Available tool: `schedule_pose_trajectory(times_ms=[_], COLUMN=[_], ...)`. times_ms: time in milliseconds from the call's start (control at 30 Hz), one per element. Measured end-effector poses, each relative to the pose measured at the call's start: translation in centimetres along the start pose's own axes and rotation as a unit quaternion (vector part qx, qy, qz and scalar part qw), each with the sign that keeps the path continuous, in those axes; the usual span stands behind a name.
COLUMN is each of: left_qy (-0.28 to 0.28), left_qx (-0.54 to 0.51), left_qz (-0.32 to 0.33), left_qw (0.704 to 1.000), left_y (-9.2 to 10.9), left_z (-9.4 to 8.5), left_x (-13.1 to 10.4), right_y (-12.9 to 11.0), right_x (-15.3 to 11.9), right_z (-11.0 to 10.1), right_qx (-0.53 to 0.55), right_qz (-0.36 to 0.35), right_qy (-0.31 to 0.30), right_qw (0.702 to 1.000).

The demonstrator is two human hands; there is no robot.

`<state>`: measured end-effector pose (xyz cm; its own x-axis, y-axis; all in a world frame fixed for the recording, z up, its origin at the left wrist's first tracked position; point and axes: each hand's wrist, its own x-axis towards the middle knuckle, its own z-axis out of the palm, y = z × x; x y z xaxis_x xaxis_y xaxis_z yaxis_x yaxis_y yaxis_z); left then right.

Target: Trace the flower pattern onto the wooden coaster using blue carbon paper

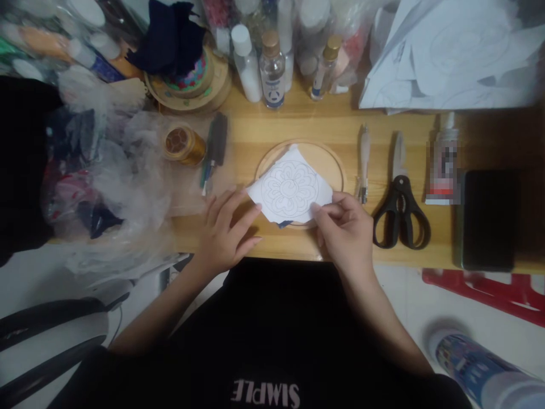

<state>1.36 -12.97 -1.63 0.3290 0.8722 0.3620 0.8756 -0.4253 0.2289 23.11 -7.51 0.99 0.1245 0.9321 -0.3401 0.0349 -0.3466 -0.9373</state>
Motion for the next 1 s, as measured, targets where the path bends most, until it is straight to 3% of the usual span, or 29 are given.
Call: schedule_pose_trajectory(times_ms=[1000], left_qy=[-0.06], left_qx=[0.003], left_qz=[0.023], left_qw=[0.998], left_y=[0.04], left_z=[-0.12], left_x=[0.15], right_y=[0.3], right_x=[-0.32], right_z=[0.01], right_qx=[-0.052], right_qz=[-0.022], right_qy=[0.009], right_qw=[0.998])
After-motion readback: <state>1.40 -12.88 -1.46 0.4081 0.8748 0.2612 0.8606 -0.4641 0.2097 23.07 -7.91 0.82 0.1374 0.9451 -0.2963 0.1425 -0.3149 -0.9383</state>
